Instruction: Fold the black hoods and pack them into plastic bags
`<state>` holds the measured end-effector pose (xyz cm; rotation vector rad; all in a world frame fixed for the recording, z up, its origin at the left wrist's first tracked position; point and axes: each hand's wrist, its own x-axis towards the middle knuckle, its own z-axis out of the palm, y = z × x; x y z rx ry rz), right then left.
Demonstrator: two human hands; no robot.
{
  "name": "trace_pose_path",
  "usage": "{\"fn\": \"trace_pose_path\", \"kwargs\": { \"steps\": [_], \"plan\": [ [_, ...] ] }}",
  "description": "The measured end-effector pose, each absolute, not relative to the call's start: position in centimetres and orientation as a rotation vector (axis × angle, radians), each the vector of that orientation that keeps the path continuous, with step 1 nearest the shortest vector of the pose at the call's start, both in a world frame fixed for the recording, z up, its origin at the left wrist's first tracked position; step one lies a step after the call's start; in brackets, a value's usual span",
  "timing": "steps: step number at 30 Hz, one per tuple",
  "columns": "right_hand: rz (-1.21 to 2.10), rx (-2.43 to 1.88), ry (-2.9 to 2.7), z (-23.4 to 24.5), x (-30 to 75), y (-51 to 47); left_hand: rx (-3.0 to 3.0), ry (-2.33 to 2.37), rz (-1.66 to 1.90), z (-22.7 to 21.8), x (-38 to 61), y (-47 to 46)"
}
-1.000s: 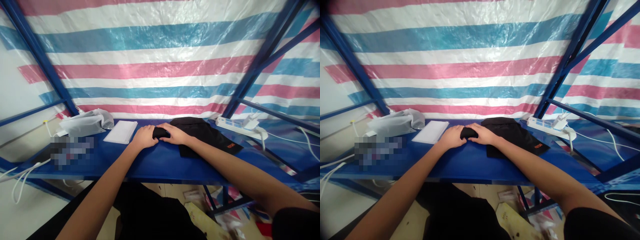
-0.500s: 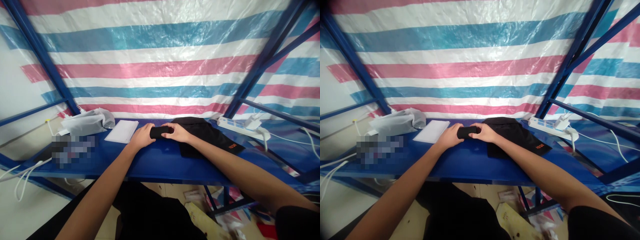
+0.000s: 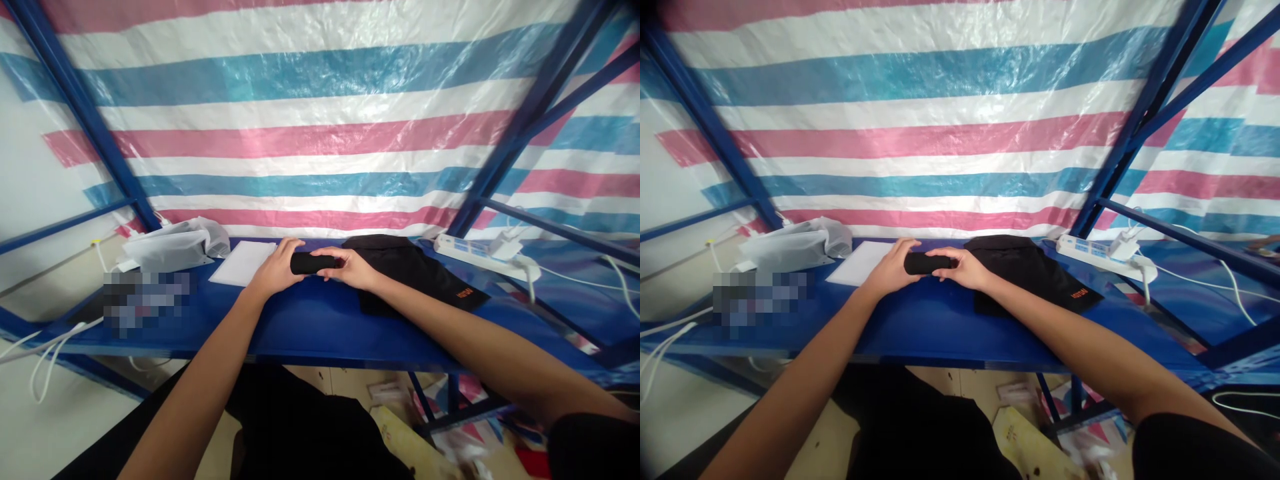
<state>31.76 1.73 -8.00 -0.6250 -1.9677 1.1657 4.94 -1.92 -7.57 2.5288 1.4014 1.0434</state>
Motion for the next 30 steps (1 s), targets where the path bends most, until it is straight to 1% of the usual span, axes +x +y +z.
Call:
{"fn": "trace_pose_path", "kwargs": {
  "steps": [2,5,9,13,16,20,26,30],
  "plan": [
    [1.24,-0.66,-1.847,-7.9,31.8,1.8,2.57,1.316,1.111,-7.5,4.4,-2.0],
    [1.419,-0.651,-1.709,-7.7,32.1,1.6,2.594,1.215,1.099,-7.3,3.7,-2.1],
    [1.64,-0.642,-1.639,-7.5,32.3,1.3,2.516,1.166,1.137,-7.2,3.6,-1.9],
    [1.647,-0.641,-1.589,-7.8,32.3,1.5,2.309,1.166,1.192,-7.5,3.9,-1.8],
    [1.653,-0.644,-1.582,-8.0,32.3,1.7,2.06,1.153,1.136,-7.7,4.2,-2.0],
    [1.667,-0.65,-1.562,-7.8,32.4,1.7,1.772,1.004,1.104,-7.6,4.3,-2.0],
    [1.659,-0.666,-1.504,-7.3,31.6,1.5,1.663,0.933,1.216,-8.3,4.6,-0.7],
    [1.539,-0.735,-1.378,-7.8,31.3,2.1,1.709,1.165,1.427,-8.3,4.4,-0.3]
  ]
}}
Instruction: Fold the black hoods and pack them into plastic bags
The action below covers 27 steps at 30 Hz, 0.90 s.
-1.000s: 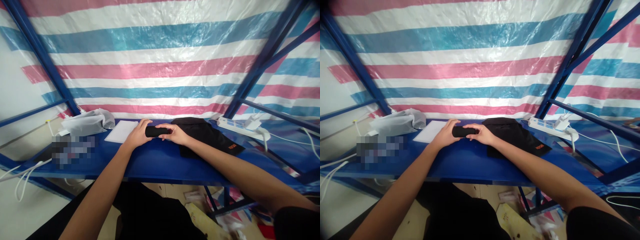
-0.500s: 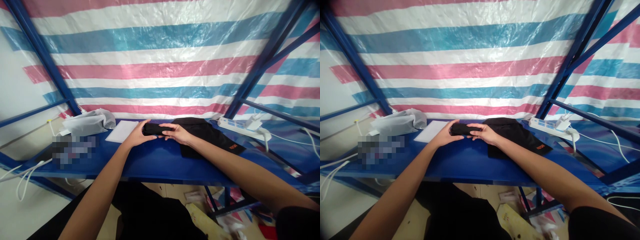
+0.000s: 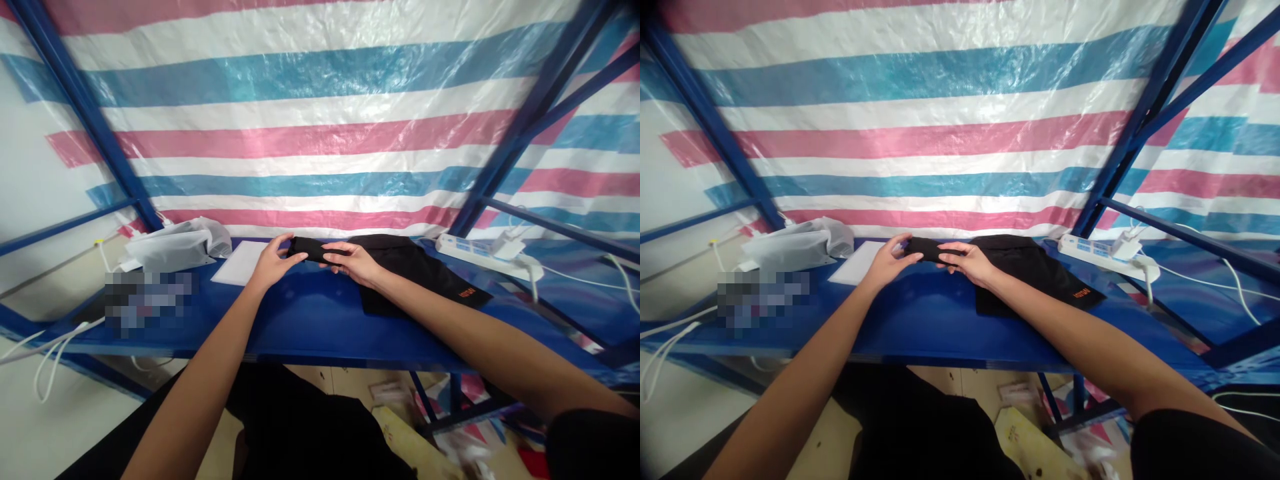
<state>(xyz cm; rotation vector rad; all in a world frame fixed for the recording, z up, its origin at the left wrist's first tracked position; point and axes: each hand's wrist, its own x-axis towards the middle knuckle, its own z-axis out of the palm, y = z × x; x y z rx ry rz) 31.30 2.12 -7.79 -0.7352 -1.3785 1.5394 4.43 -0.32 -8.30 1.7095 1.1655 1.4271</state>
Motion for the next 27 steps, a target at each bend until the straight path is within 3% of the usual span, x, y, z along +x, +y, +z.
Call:
{"fn": "trace_pose_path", "kwargs": {
  "steps": [4,9,14,27],
  "plan": [
    [1.47,-0.788,-1.312,-8.4,31.8,3.0,2.055,1.676,1.483,-7.9,1.9,-0.5],
    [1.484,-0.798,-1.299,-8.7,32.1,3.3,2.046,2.277,0.967,-8.4,-1.9,0.0],
    [1.501,-0.794,-1.291,-8.7,32.0,3.3,1.992,2.288,0.734,-8.4,-2.2,-0.4],
    [1.604,-0.716,-1.206,-7.9,32.0,3.0,2.318,2.01,1.024,-7.8,-1.0,-0.9]
  ]
}}
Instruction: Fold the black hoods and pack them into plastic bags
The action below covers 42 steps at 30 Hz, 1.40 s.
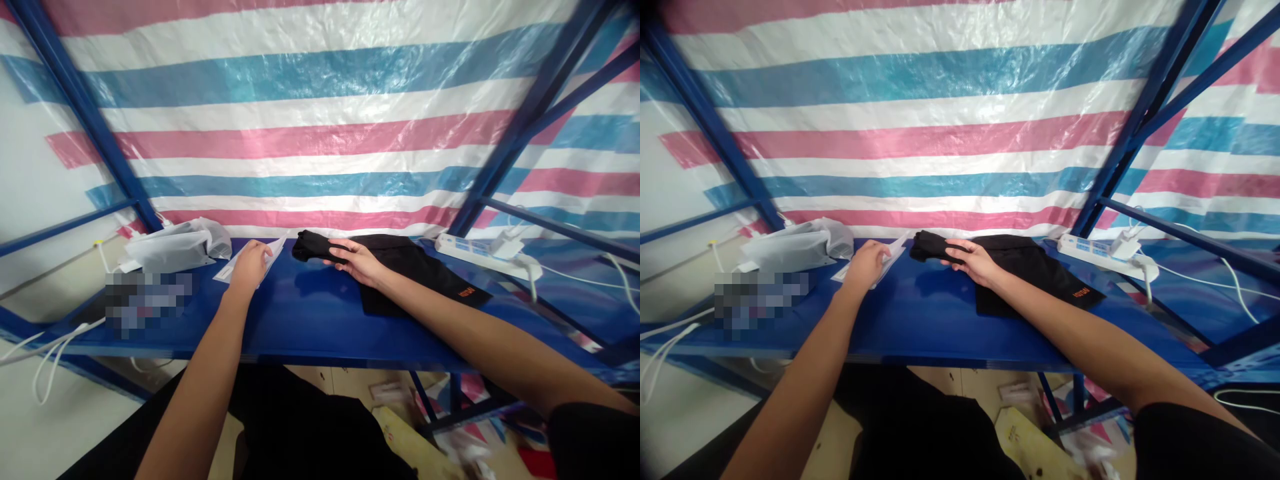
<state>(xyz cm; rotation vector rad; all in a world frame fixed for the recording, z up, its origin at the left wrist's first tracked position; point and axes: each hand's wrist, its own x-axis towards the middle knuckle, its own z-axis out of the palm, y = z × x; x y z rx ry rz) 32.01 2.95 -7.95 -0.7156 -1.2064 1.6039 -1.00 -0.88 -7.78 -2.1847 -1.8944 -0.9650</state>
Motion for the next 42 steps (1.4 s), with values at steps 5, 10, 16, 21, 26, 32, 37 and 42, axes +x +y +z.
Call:
{"fn": "trace_pose_path", "kwargs": {
  "steps": [5,10,16,21,26,32,37,42],
  "plan": [
    [1.701,-0.524,-1.218,-6.5,31.7,1.8,-2.185,-1.791,-1.171,-7.4,0.6,-1.0],
    [1.651,-0.488,-1.418,-6.6,31.4,1.4,-2.441,-1.656,-1.34,-7.2,2.9,-2.2],
    [1.009,-0.63,-1.901,-6.8,31.6,1.3,-2.634,-1.574,-1.436,-7.1,3.7,-2.7],
    [0.346,-0.577,-2.152,-5.8,31.6,0.5,-2.664,-1.523,-1.361,-7.5,3.4,-2.5],
    [-0.053,-0.662,-2.313,-5.7,31.5,-0.4,-2.677,-1.497,-1.268,-7.6,3.4,-2.6],
    [-0.389,-0.744,-2.471,-5.3,30.8,-1.7,-2.624,-1.507,-1.206,-7.5,3.6,-2.6],
    [-0.438,-0.594,-2.606,-5.3,30.9,-1.3,-2.703,-1.482,-1.099,-7.6,4.0,-2.6],
    [-0.408,-0.592,-2.568,-5.9,31.7,-0.7,-2.751,-1.448,-1.178,-6.9,3.6,-3.1]
  ]
}}
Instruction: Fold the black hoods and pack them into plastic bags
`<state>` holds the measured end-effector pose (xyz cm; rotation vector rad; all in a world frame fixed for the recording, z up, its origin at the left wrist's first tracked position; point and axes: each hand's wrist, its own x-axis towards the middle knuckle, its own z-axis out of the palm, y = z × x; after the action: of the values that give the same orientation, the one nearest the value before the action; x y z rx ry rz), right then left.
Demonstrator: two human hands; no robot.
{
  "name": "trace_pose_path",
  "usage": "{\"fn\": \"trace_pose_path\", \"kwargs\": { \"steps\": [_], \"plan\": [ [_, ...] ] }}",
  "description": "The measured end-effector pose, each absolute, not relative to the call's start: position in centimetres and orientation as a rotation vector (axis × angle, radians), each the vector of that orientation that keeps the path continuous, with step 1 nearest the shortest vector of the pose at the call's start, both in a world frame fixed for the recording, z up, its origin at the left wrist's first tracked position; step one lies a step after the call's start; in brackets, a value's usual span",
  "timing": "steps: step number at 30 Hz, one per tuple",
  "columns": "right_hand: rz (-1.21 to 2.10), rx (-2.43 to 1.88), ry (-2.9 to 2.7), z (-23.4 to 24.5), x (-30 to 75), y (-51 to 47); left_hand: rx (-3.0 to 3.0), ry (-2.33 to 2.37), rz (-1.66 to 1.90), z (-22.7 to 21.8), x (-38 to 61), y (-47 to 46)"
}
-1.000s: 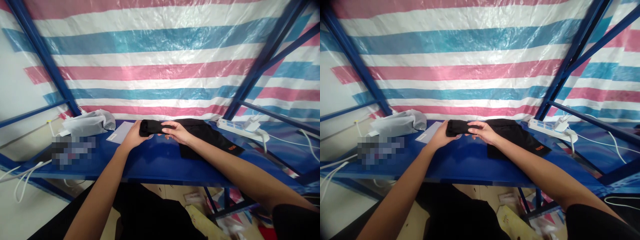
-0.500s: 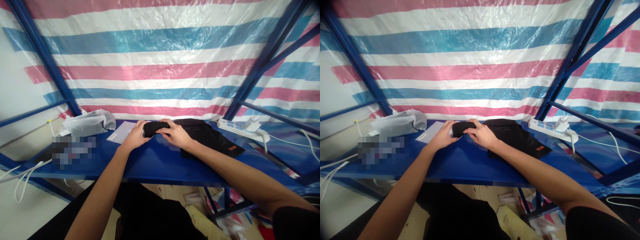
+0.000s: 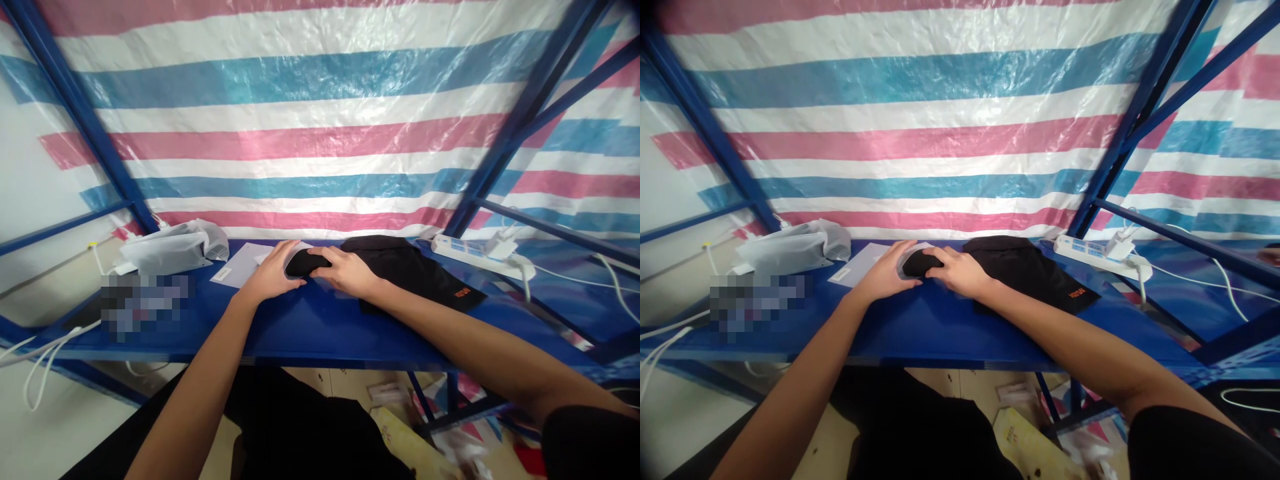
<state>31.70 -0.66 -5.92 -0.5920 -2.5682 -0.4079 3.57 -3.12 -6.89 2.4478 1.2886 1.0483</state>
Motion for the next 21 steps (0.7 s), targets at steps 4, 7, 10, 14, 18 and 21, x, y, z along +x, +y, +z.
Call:
{"fn": "trace_pose_path", "kwargs": {
  "steps": [4,7,10,14,18,21],
  "plan": [
    [-0.383,-0.633,-2.525,-6.6,32.0,-0.5,2.428,1.374,0.902,-7.0,1.8,-3.2],
    [-0.277,-0.689,-2.438,-7.1,31.6,-0.3,2.431,1.419,0.805,-7.4,1.1,-2.7],
    [-0.165,-0.721,-2.32,-7.4,30.9,-0.2,2.462,1.377,0.842,-7.5,1.3,-2.3],
    [-0.082,-0.672,-2.25,-7.2,30.6,-0.3,2.5,1.296,0.933,-7.0,2.0,-2.3],
    [-0.037,-0.536,-2.35,-6.8,30.8,-0.6,2.567,1.259,0.908,-6.7,2.9,-2.6],
    [0.03,-0.472,-2.361,-6.4,30.9,-0.9,2.568,1.247,0.931,-6.6,3.5,-3.1]
  ]
}}
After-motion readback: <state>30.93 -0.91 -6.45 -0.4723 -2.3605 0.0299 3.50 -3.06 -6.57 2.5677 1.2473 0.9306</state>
